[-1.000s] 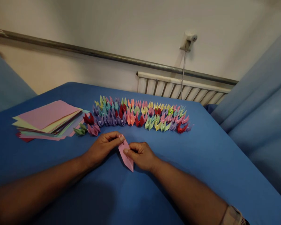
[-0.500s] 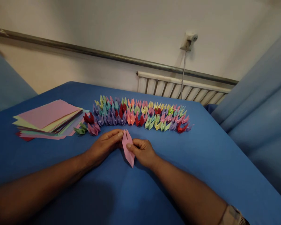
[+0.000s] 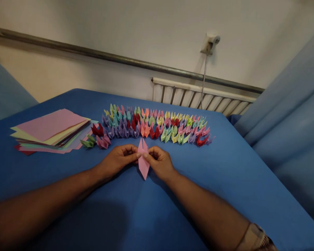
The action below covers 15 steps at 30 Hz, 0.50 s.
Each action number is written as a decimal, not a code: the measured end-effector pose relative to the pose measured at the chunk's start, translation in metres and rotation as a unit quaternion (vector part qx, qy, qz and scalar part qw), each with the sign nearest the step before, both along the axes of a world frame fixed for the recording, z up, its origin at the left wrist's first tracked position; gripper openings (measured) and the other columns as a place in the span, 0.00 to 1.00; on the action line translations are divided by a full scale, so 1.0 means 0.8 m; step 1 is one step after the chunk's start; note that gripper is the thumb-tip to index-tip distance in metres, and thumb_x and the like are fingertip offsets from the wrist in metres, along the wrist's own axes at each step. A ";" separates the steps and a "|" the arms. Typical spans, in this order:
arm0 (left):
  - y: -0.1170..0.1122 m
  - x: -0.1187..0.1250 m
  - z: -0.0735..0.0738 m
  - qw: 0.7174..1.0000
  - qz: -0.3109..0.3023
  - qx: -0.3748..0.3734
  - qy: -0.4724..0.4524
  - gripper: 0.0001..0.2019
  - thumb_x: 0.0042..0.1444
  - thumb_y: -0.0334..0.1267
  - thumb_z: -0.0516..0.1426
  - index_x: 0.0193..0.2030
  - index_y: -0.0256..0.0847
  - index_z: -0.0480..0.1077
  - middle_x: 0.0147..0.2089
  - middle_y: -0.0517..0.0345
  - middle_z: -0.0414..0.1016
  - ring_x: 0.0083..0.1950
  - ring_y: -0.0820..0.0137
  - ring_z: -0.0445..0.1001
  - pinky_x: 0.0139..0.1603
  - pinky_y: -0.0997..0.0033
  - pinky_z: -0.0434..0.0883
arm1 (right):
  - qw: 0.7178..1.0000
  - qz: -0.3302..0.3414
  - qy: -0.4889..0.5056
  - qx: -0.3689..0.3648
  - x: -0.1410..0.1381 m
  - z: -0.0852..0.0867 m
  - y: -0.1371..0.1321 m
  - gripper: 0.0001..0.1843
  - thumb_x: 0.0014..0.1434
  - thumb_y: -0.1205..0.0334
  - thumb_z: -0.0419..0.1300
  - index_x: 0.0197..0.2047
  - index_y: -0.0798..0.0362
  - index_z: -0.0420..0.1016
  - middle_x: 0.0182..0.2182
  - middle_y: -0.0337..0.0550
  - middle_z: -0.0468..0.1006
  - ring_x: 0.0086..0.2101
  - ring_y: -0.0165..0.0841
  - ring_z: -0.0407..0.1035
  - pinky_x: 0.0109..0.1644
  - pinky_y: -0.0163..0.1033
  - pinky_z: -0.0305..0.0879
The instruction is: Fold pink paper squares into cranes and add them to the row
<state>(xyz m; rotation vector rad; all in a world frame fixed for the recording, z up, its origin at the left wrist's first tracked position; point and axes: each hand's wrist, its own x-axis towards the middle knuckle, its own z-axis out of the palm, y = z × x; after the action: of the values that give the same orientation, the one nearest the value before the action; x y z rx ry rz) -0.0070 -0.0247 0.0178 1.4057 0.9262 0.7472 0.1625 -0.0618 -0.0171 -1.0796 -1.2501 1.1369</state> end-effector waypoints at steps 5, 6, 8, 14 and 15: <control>0.001 0.000 -0.007 1.000 -0.017 0.019 0.019 0.15 0.47 0.47 0.65 0.30 0.37 0.69 0.26 0.65 0.68 0.27 0.76 0.64 0.29 0.75 0.62 | 0.999 -0.034 0.024 -0.015 -0.001 0.005 0.001 0.19 0.49 0.47 0.67 0.23 0.53 0.69 0.19 0.32 0.68 0.22 0.25 0.59 0.28 0.33 0.57; 0.000 0.000 -0.008 0.999 -0.020 0.025 0.028 0.15 0.46 0.47 0.66 0.29 0.37 0.69 0.26 0.65 0.67 0.27 0.76 0.64 0.28 0.76 0.61 | 0.999 -0.043 0.026 -0.015 -0.001 0.006 0.000 0.19 0.48 0.47 0.67 0.23 0.53 0.69 0.18 0.32 0.68 0.22 0.25 0.59 0.27 0.33 0.57; -0.002 0.000 -0.007 0.999 -0.018 0.018 0.028 0.15 0.45 0.46 0.66 0.28 0.38 0.69 0.25 0.66 0.67 0.26 0.76 0.64 0.28 0.76 0.61 | 0.998 -0.048 0.036 -0.021 -0.002 0.008 -0.001 0.20 0.48 0.46 0.68 0.23 0.53 0.69 0.18 0.32 0.68 0.21 0.24 0.59 0.26 0.33 0.56; -0.005 0.003 0.002 0.999 -0.002 -0.043 -0.004 0.13 0.44 0.44 0.66 0.28 0.37 0.70 0.24 0.65 0.70 0.25 0.76 0.67 0.29 0.75 0.65 | 0.996 -0.025 0.057 -0.056 -0.003 0.013 -0.002 0.24 0.44 0.40 0.68 0.23 0.52 0.68 0.15 0.32 0.69 0.18 0.25 0.60 0.22 0.32 0.57; -0.005 0.003 0.003 0.999 -0.002 -0.045 -0.004 0.13 0.44 0.44 0.66 0.28 0.37 0.70 0.23 0.64 0.70 0.25 0.76 0.67 0.29 0.75 0.65 | 0.997 -0.026 0.057 -0.056 -0.002 0.013 -0.001 0.24 0.44 0.40 0.68 0.23 0.52 0.68 0.15 0.32 0.69 0.18 0.25 0.60 0.22 0.32 0.57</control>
<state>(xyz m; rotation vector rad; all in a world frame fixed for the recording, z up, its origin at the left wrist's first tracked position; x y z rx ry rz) -0.0048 -0.0283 0.0205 1.3246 0.9392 0.7008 0.1607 -0.0627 -0.0064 -1.1075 -1.0759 1.2231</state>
